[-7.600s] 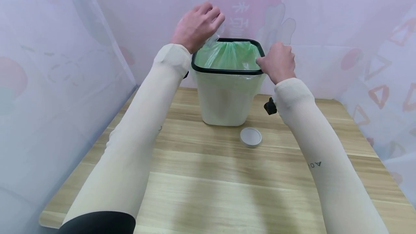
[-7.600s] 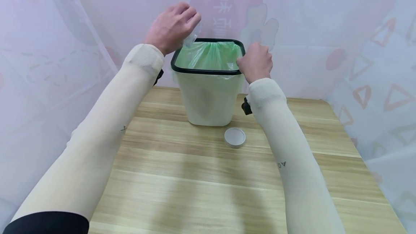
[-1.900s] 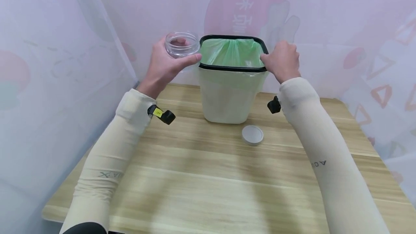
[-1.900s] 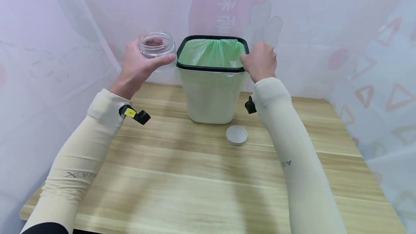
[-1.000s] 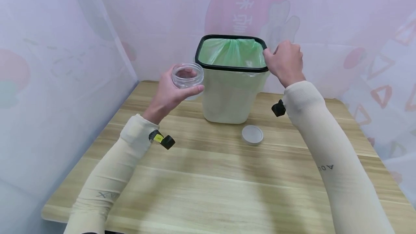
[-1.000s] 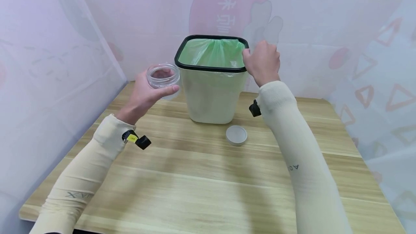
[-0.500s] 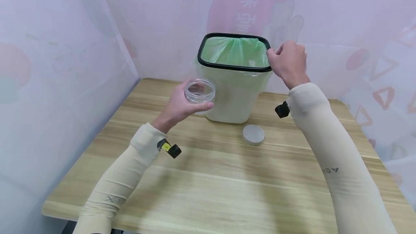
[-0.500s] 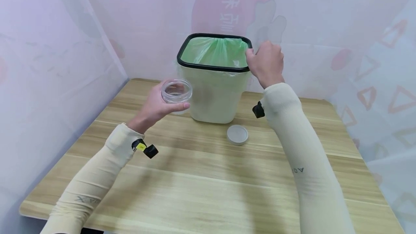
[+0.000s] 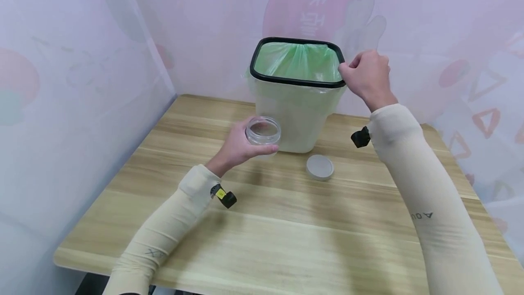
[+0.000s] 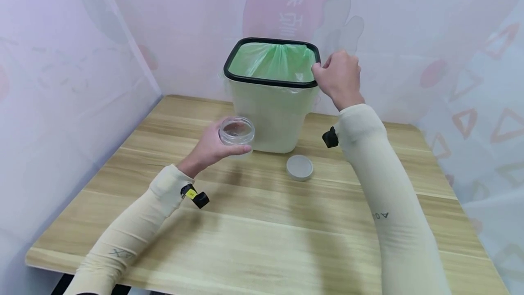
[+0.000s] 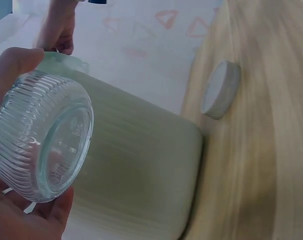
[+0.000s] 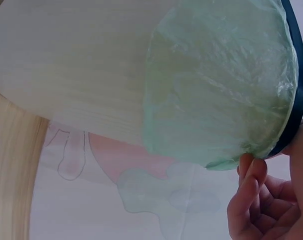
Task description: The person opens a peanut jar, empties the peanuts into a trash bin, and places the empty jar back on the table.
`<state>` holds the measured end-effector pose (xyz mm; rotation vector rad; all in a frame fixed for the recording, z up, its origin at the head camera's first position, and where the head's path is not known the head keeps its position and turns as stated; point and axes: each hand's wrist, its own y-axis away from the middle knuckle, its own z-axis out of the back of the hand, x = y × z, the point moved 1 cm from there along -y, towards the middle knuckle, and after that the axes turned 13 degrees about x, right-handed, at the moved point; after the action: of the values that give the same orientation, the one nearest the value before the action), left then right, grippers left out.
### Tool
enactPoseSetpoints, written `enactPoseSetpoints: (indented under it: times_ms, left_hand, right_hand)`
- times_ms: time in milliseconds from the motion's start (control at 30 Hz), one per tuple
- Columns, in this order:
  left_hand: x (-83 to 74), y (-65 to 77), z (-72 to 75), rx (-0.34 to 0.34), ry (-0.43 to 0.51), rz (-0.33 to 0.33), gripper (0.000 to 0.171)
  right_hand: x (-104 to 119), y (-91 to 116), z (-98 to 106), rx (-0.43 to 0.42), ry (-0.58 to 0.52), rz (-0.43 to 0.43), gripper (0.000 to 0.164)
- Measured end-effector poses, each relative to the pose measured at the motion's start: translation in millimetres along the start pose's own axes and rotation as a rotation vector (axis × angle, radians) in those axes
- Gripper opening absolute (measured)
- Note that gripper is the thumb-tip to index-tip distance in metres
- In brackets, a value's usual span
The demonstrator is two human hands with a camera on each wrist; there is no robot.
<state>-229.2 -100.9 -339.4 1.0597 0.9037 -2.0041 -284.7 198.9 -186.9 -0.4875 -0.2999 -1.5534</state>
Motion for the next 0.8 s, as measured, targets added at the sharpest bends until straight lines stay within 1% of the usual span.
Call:
enactPoseSetpoints:
  times_ms: [67, 233, 433, 533, 667, 800]
  left_hand:
    - [5.3, 0.0, -4.8, 0.008, 0.009, 0.005, 0.067]
    - [17.7, 1.5, -14.1, 0.016, 0.017, 0.047, 0.07]
    - [30.2, 2.1, -22.9, 0.051, 0.024, 0.09, 0.077]
    - [34.0, 1.9, -26.8, 0.07, 0.012, 0.121, 0.081]
    - [37.7, 2.5, -31.1, 0.093, -0.032, 0.161, 0.084]
    - [43.1, 3.4, -35.6, 0.103, -0.061, 0.165, 0.084]
  right_hand:
    - [0.0, 0.4, 0.9, 0.009, -0.003, 0.001, 0.039]
    - [-1.8, 1.5, 1.8, 0.023, -0.015, 0.007, 0.04]
    - [-6.2, 4.6, 4.1, 0.016, -0.034, 0.024, 0.04]
    - [-8.0, 6.5, 5.7, 0.018, -0.033, 0.026, 0.04]
    - [-10.0, 10.1, 6.0, 0.022, -0.04, 0.028, 0.039]
    - [-11.5, 15.6, 3.6, 0.009, -0.048, 0.036, 0.039]
